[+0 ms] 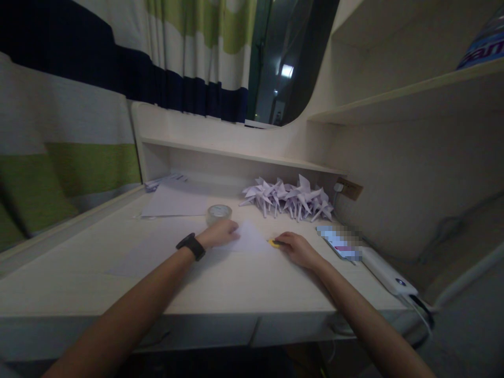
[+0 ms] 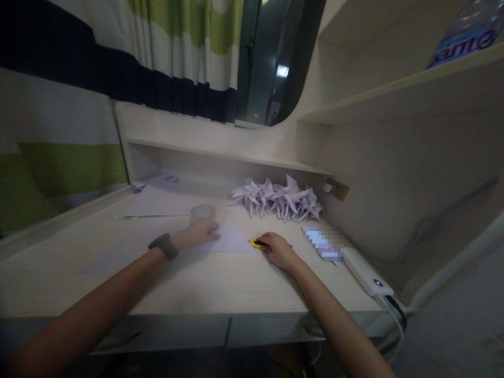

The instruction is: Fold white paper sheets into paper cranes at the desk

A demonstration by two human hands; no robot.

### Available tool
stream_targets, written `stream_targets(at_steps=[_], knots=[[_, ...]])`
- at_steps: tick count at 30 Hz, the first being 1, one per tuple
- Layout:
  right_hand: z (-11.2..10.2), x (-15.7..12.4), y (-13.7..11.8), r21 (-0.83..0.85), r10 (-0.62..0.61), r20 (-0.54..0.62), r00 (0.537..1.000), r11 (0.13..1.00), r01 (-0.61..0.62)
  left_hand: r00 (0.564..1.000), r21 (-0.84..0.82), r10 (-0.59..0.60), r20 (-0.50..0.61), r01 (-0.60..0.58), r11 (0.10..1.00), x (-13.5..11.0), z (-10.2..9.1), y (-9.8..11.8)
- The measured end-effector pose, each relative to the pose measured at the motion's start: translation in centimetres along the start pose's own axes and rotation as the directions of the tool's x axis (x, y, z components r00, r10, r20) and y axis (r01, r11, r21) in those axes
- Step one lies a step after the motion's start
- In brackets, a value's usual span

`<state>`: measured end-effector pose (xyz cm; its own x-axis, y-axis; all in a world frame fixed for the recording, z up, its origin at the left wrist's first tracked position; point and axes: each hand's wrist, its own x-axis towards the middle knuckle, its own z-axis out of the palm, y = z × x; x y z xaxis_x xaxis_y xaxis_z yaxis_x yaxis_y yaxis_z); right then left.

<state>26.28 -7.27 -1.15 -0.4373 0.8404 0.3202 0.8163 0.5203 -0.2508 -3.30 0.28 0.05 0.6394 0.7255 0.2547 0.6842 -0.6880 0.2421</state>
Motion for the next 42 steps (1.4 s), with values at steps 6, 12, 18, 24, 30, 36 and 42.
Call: stream_targets(at_steps=[6, 12, 18, 24, 30, 36, 42], knots=[[-0.8, -0.3, -0.6, 0.012, -0.036, 0.005, 0.999, 0.999, 0.036, 1.0, -0.034, -0.017, 0.011, 0.018, 0.999, -0.4, -0.7, 0.6], [-1.5, -0.9, -0.7, -0.001, -0.024, 0.041, 0.999, 1.0, 0.024, 0.999, -0.019, -0.043, 0.009, 0.044, 0.999, -0.4, -0.1, 0.1], [-2.3, -1.5, -1.1, 0.059, -0.024, 0.053, 0.998, 0.998, 0.02, 0.999, 0.001, -0.049, -0.016, 0.049, 0.999, -0.3, 0.1, -0.1], [-2.6, -1.9, -1.0, 0.079, -0.028, 0.099, 0.995, 0.997, 0.02, 0.998, 0.003, -0.057, -0.009, 0.057, 0.998, -0.5, -0.1, 0.3], [-2.9, -2.4, -1.0, 0.106, -0.034, 0.134, 0.99, 0.994, 0.02, 0.997, -0.052, -0.076, 0.002, 0.076, 0.996, -0.8, -0.6, 0.9], [-4.2, -3.0, 0.3, 0.012, 0.019, 0.14, 0.99, 1.0, -0.021, 0.999, -0.363, 0.001, 0.035, 0.012, 0.932, -0.7, -1.4, 0.9], [-4.4, -2.6, 1.2, -0.083, 0.073, -0.065, 0.995, 0.993, -0.078, 0.98, -0.569, 0.12, 0.157, -0.01, 0.823, -0.9, -1.5, 0.6]])
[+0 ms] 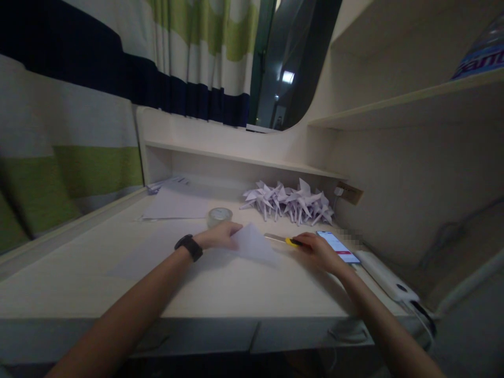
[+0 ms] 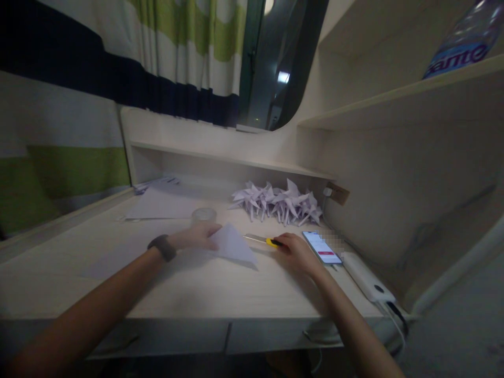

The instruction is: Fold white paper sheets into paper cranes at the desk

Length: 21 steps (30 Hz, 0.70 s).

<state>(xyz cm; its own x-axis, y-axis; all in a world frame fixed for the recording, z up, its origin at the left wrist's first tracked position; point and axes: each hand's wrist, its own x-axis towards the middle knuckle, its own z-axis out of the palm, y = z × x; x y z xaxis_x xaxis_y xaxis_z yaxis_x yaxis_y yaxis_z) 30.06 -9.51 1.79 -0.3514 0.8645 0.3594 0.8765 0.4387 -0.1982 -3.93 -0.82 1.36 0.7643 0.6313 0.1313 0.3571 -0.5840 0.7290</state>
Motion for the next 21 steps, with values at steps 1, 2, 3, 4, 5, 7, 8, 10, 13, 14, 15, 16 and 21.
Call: stream_targets(at_steps=[1, 2, 3, 4, 5, 7, 8, 10, 13, 14, 15, 16, 21], knots=[[0.1, 0.1, -0.3, 0.005, -0.01, -0.014, 1.0, 1.0, 0.01, 1.0, 0.025, 0.0, 0.02, -0.001, 1.0, 0.0, 0.1, 0.0], [0.2, 0.2, -0.8, 0.013, -0.027, -0.022, 0.999, 1.0, 0.027, 1.0, 0.06, -0.003, 0.028, 0.001, 0.998, 0.0, 0.1, 0.1], [0.4, 0.3, -1.4, 0.022, -0.043, -0.025, 0.999, 0.999, 0.043, 1.0, 0.094, -0.007, 0.025, 0.004, 0.996, -0.1, 0.2, 0.3], [0.5, 0.4, -1.9, 0.026, -0.058, -0.027, 0.998, 0.998, 0.058, 1.0, 0.122, -0.007, 0.024, 0.004, 0.993, -0.1, 0.4, 0.5], [0.6, 0.5, -2.5, 0.026, -0.07, -0.021, 0.997, 0.997, 0.071, 1.0, 0.136, -0.003, 0.031, -0.001, 0.991, -0.2, 0.5, 0.7], [0.8, 0.5, -3.4, 0.022, -0.091, 0.007, 0.996, 0.996, 0.09, 0.998, 0.133, 0.01, 0.064, -0.018, 0.991, -0.3, 0.8, 1.2], [0.9, 0.5, -3.7, 0.018, -0.094, 0.023, 0.995, 0.995, 0.094, 0.996, 0.126, 0.016, 0.085, -0.026, 0.992, -0.3, 0.9, 1.5], [1.2, 0.5, -4.0, 0.008, -0.09, 0.046, 0.995, 0.996, 0.09, 0.993, 0.127, 0.028, 0.111, -0.042, 0.991, -0.4, 1.0, 1.8], [1.5, 0.4, -3.9, -0.01, -0.079, 0.065, 0.995, 0.997, 0.08, 0.996, 0.183, 0.037, 0.076, -0.051, 0.982, -0.4, 1.0, 1.7], [1.7, 0.4, -3.8, -0.012, -0.081, 0.073, 0.994, 0.997, 0.082, 0.998, 0.196, 0.033, 0.058, -0.044, 0.98, -0.4, 0.9, 1.6], [1.8, 0.4, -3.7, -0.01, -0.085, 0.082, 0.993, 0.996, 0.086, 0.999, 0.2, 0.026, 0.043, -0.034, 0.979, -0.3, 0.8, 1.5], [1.9, 0.4, -3.6, -0.005, -0.092, 0.091, 0.992, 0.996, 0.092, 0.999, 0.194, 0.016, 0.03, -0.022, 0.981, -0.3, 0.8, 1.3], [1.9, 0.4, -3.5, 0.044, -0.137, 0.119, 0.983, 0.99, 0.132, 0.998, 0.202, -0.031, -0.051, 0.041, 0.979, 0.2, 0.8, 0.9]])
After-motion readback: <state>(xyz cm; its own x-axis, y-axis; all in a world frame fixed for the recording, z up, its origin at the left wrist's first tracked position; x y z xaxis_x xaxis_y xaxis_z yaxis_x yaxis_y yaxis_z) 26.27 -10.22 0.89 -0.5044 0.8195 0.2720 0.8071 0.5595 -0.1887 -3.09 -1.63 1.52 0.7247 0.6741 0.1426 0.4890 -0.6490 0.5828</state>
